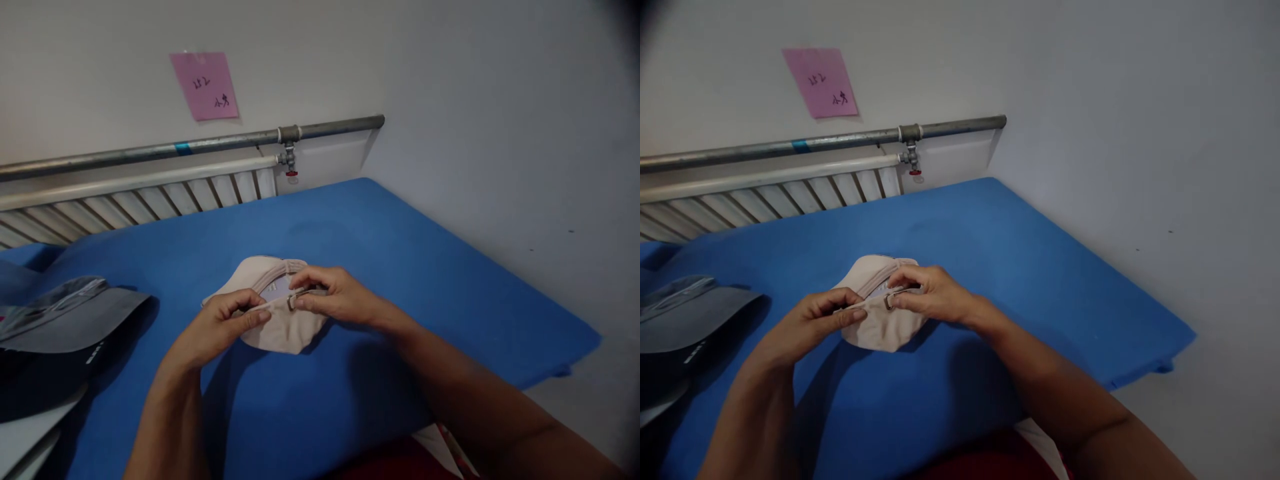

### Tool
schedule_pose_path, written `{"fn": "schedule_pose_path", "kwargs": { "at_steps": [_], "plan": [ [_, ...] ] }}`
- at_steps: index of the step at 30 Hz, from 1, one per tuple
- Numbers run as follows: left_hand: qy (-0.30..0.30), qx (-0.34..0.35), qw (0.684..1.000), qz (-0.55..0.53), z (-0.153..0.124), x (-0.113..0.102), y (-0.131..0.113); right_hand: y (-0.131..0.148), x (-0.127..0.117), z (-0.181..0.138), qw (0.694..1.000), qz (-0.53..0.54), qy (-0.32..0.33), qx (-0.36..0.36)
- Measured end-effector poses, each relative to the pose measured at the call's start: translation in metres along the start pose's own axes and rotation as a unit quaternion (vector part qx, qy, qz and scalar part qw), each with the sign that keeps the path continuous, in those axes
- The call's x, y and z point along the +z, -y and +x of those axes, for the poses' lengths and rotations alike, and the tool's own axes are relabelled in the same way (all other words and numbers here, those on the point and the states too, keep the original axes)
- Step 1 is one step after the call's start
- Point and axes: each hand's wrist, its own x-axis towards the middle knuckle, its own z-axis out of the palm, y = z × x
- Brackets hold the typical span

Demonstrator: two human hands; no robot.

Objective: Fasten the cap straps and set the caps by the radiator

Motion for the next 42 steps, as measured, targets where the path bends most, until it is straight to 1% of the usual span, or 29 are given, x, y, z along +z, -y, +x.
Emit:
{"fn": "schedule_pose_path", "kwargs": {
  "at_steps": [2,6,11,13,18,23,25,28,30,33,37,40,42],
  "plan": [
    [0.018,-0.007,1.000,-0.003,-0.001,0.001,-0.003,0.000,0.002,0.000,1.000,0.012,0.000,0.005],
    [0.046,-0.009,0.998,0.036,0.000,0.007,-0.010,-0.001,0.006,-0.001,1.000,0.009,0.014,0.004],
    [0.065,-0.010,0.998,0.015,0.000,0.006,-0.009,-0.001,0.008,-0.001,0.997,0.070,0.023,0.015],
    [0.058,-0.011,0.998,0.021,-0.001,0.006,-0.011,0.000,0.008,0.000,0.998,0.064,0.020,0.018],
    [0.026,0.006,0.997,0.072,0.000,0.012,-0.015,-0.002,0.011,0.001,0.999,0.028,0.035,-0.013],
    [0.035,0.003,0.999,0.028,0.002,0.009,-0.009,-0.004,0.009,0.001,0.991,0.120,0.028,0.047],
    [0.051,0.004,0.999,0.019,0.001,0.008,-0.008,-0.004,0.009,0.000,0.991,0.126,0.029,0.047],
    [0.084,0.011,0.996,0.033,0.001,0.010,-0.010,-0.001,0.010,-0.001,0.993,0.102,0.038,0.038],
    [0.095,0.014,0.995,0.035,0.000,0.011,-0.011,0.001,0.010,-0.001,0.994,0.096,0.041,0.035],
    [0.083,0.010,0.997,-0.003,-0.001,0.009,-0.011,0.002,0.009,-0.001,0.995,0.090,0.012,0.026],
    [0.068,0.021,0.997,-0.042,-0.006,0.000,-0.005,-0.001,0.003,0.001,0.996,0.079,-0.028,0.001],
    [0.056,0.040,0.996,-0.057,-0.014,-0.010,0.002,-0.006,-0.004,0.003,0.997,0.077,-0.030,-0.012],
    [0.037,0.069,0.993,-0.086,-0.021,-0.015,0.005,-0.009,-0.008,0.003,0.997,0.069,-0.023,-0.020]
  ]
}}
